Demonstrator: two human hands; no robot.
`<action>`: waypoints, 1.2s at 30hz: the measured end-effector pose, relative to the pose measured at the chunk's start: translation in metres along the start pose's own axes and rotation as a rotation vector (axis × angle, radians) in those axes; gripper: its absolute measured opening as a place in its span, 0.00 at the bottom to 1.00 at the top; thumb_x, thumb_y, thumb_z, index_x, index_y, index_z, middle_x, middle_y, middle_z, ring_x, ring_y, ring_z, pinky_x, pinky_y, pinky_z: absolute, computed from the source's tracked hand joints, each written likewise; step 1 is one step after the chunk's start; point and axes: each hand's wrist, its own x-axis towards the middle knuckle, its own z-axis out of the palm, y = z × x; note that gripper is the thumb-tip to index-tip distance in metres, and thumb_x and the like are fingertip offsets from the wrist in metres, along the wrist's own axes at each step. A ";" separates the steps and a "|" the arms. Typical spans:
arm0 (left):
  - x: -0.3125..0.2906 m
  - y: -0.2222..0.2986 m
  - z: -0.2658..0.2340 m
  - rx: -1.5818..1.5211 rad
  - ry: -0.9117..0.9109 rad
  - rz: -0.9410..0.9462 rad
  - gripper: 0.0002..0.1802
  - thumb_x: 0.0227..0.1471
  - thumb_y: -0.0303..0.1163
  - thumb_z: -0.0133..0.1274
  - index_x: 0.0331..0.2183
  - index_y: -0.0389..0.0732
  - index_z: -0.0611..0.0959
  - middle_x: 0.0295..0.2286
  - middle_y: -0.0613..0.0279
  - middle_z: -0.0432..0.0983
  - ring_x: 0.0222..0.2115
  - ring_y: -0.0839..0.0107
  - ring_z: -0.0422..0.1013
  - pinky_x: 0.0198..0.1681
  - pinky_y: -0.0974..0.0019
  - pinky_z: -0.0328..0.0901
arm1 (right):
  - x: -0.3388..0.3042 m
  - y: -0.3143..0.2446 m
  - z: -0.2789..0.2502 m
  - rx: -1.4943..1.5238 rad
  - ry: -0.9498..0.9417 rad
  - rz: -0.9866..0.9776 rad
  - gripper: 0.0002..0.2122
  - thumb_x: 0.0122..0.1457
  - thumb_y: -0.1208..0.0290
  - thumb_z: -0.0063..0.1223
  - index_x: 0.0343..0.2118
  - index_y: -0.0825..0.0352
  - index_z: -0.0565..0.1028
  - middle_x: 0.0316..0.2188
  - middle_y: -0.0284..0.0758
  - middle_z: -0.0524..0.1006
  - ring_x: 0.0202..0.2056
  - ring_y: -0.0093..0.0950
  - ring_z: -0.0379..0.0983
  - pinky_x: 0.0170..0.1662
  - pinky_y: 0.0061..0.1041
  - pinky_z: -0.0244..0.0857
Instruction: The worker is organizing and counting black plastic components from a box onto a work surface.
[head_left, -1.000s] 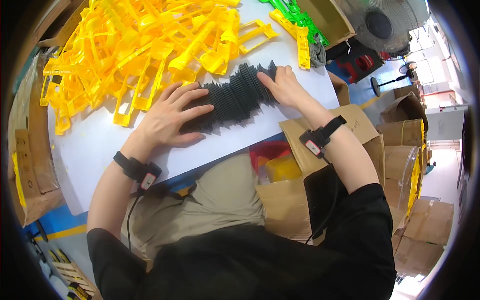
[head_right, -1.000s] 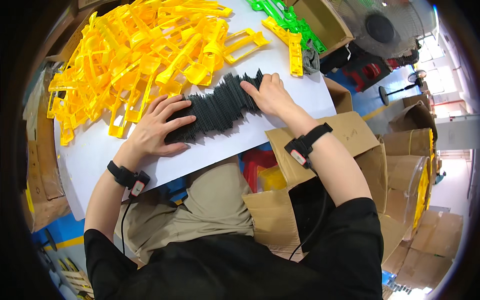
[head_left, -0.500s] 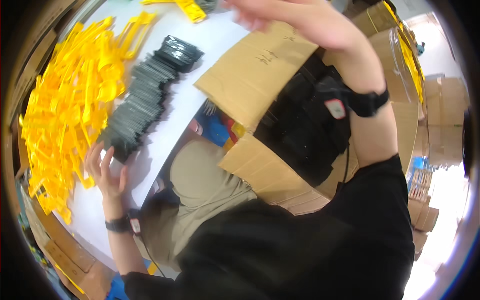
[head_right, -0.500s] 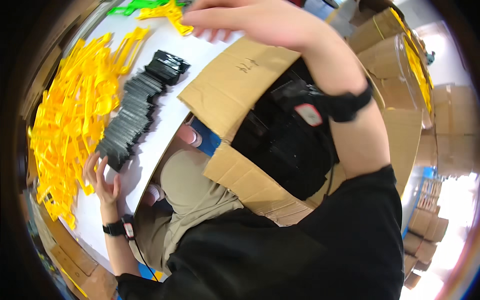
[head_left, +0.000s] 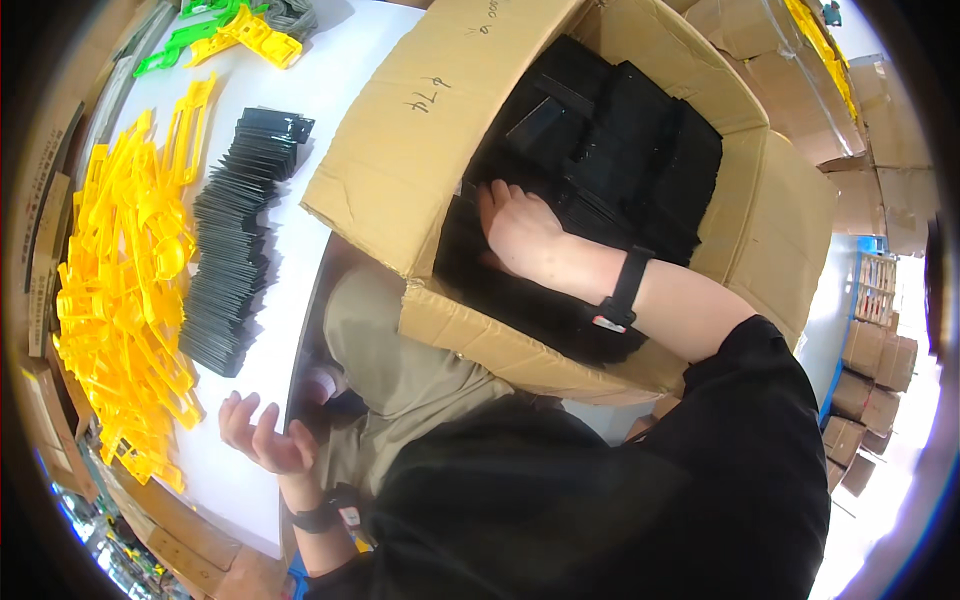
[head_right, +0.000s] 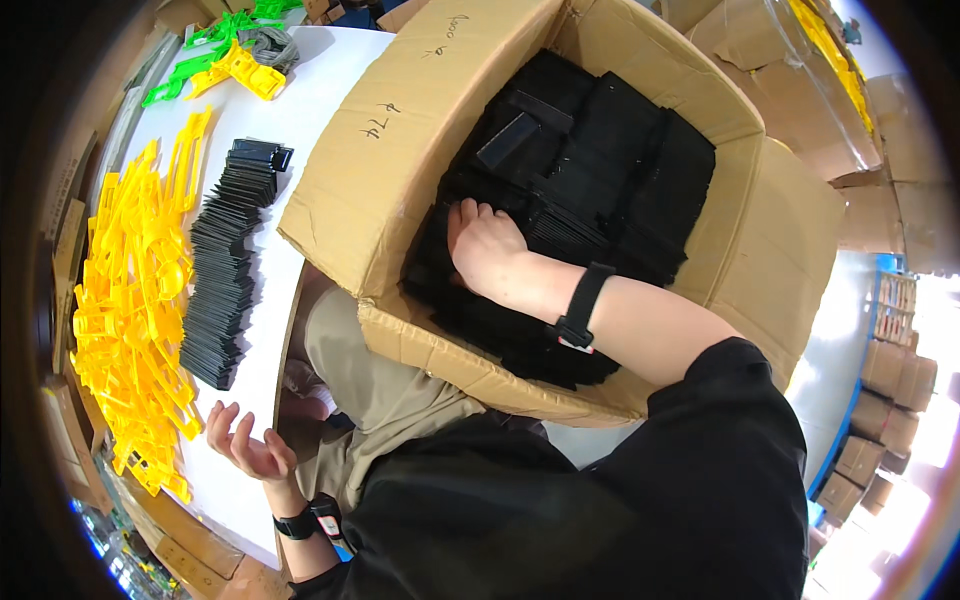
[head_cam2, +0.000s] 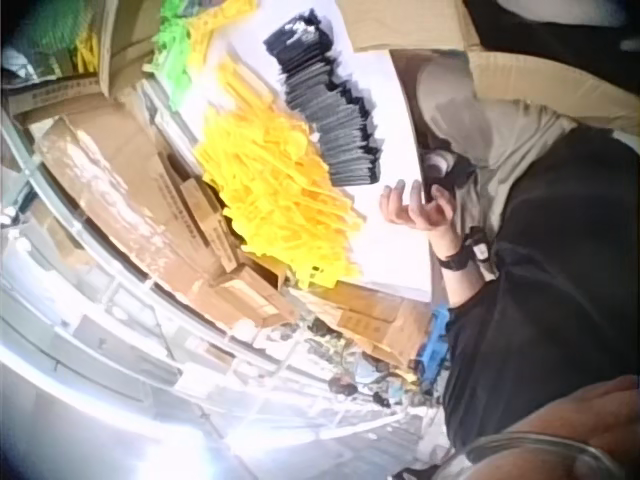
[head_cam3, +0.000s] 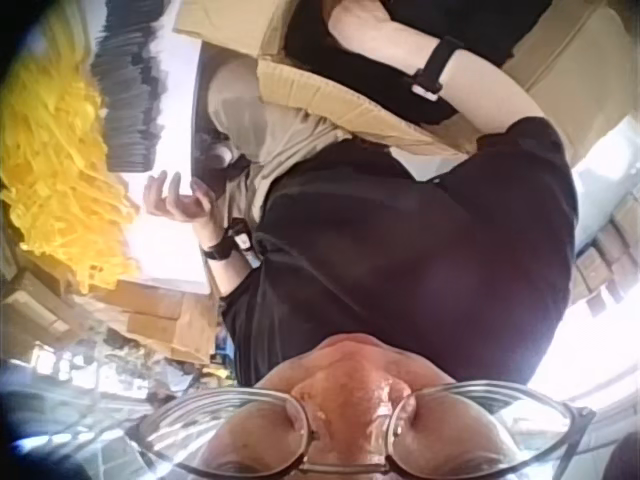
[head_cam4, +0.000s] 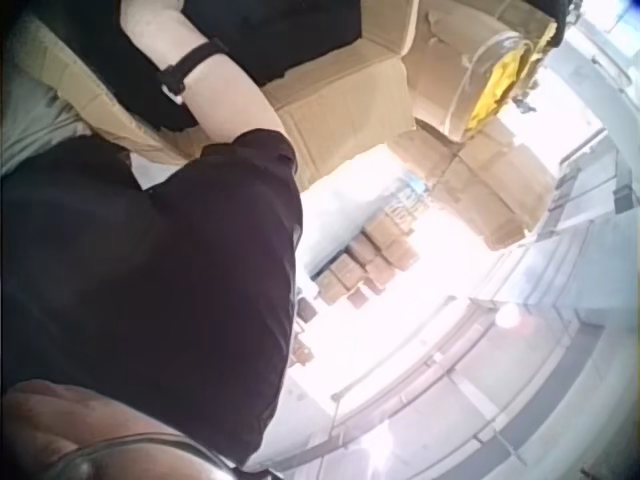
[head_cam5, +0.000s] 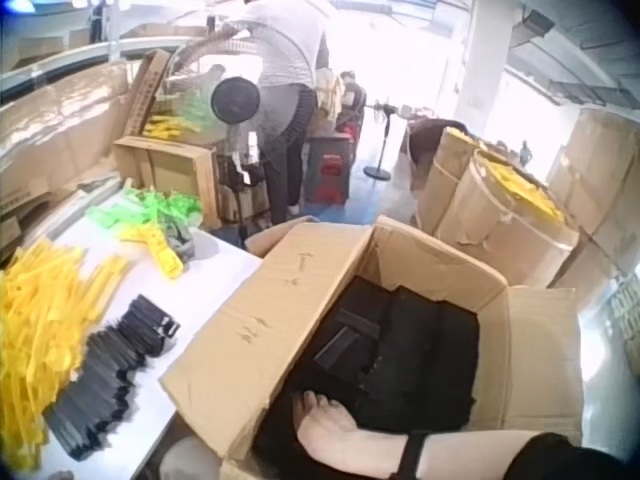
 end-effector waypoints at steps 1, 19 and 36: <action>0.001 0.004 0.002 -0.015 -0.009 -0.007 0.15 0.51 0.37 0.49 0.39 0.41 0.73 0.41 0.52 0.70 0.48 0.47 0.63 0.51 0.45 0.58 | 0.006 -0.003 0.002 0.010 -0.003 0.004 0.27 0.48 0.61 0.63 0.46 0.75 0.69 0.39 0.46 0.73 0.41 0.36 0.74 0.40 0.31 0.69; 0.001 0.031 0.026 -0.220 -0.111 -0.205 0.06 0.48 0.30 0.49 0.29 0.40 0.77 0.38 0.53 0.70 0.45 0.50 0.65 0.50 0.47 0.59 | 0.034 -0.010 -0.007 0.313 -0.512 0.129 0.12 0.58 0.69 0.49 0.39 0.71 0.75 0.35 0.45 0.80 0.39 0.41 0.77 0.41 0.35 0.73; -0.001 0.035 0.029 -0.317 -0.185 -0.305 0.09 0.55 0.30 0.45 0.28 0.35 0.76 0.38 0.50 0.69 0.45 0.52 0.66 0.51 0.50 0.60 | 0.032 -0.002 -0.012 0.514 -0.629 0.005 0.28 0.51 0.55 0.62 0.45 0.76 0.69 0.44 0.49 0.75 0.48 0.42 0.72 0.48 0.34 0.68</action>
